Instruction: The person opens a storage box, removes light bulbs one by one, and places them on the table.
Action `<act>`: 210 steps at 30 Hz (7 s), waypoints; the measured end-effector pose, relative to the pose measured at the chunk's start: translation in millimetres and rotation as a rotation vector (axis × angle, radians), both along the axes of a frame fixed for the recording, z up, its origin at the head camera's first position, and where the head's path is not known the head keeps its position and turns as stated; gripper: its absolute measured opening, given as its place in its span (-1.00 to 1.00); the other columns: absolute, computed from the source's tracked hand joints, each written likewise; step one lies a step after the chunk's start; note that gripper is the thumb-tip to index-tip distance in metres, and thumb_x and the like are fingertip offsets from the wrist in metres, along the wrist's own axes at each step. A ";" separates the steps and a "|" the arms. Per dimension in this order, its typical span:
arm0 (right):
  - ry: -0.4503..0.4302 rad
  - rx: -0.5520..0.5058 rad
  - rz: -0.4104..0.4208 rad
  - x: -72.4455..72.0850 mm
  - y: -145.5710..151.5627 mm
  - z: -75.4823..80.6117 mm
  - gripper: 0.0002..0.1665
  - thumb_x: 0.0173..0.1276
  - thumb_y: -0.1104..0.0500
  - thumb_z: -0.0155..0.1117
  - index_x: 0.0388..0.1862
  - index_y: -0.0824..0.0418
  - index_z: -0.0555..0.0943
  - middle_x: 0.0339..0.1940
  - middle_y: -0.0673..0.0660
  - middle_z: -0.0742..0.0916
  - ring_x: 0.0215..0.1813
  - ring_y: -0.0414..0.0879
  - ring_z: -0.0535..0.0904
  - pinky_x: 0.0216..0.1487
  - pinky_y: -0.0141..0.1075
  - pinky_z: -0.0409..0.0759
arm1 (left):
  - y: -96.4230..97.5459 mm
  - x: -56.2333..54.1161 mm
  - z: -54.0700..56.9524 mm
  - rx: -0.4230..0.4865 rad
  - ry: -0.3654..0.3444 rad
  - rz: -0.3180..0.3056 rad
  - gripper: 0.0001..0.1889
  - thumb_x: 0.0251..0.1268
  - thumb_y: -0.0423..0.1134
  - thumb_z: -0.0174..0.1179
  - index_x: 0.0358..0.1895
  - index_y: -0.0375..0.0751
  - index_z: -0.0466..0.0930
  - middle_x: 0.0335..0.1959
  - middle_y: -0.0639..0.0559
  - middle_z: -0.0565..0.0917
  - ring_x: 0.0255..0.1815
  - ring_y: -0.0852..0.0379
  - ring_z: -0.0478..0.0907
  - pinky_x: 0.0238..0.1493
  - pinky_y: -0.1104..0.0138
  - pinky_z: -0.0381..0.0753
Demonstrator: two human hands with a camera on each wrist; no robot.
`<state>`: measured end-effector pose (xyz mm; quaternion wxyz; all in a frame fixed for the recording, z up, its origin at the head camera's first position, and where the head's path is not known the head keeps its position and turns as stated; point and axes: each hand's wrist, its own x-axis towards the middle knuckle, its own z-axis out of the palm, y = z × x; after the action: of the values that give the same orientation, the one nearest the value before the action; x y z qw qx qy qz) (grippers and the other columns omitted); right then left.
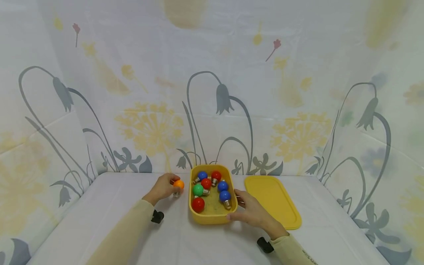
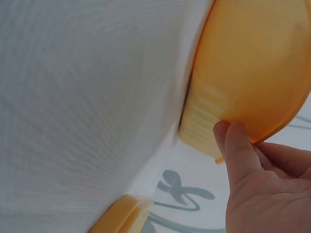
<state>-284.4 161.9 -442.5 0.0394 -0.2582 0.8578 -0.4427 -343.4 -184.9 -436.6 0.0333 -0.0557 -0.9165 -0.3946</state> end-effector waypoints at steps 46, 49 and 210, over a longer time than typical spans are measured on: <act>-0.023 0.013 -0.011 -1.7 0.1 -3.3 0.21 -0.03 -0.16 0.53 0.44 0.37 0.16 0.38 0.29 0.38 0.32 0.17 0.39 0.28 -0.04 0.39 | -8.2 19.8 13.0 -0.075 0.060 -0.030 -0.51 0.12 -0.25 0.34 0.13 -0.38 0.53 0.05 -0.25 0.56 0.03 -0.13 0.49 0.10 0.03 0.50; -0.019 0.017 -0.014 -1.5 0.2 -3.2 0.22 -0.04 -0.17 0.53 0.44 0.38 0.16 0.38 0.30 0.38 0.31 0.17 0.40 0.27 -0.04 0.39 | -2.9 23.1 17.6 -0.087 0.084 -0.044 -0.52 0.14 -0.23 0.35 0.13 -0.33 0.53 0.07 -0.21 0.55 0.05 -0.12 0.48 0.11 0.04 0.50; -0.037 0.014 -0.024 -0.4 1.0 -4.5 0.17 0.02 -0.14 0.51 0.44 0.36 0.16 0.40 0.29 0.36 0.33 0.17 0.38 0.28 -0.02 0.38 | 61.4 39.4 48.0 0.040 0.115 -0.286 -0.73 0.15 -0.32 0.34 -0.06 -0.07 0.64 -0.01 0.02 0.59 0.03 -0.01 0.52 0.07 0.12 0.56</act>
<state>-284.8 162.9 -447.0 0.0518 -0.2396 0.8630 -0.4417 -303.9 -123.5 -388.6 0.0302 -0.2077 -0.8877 -0.4098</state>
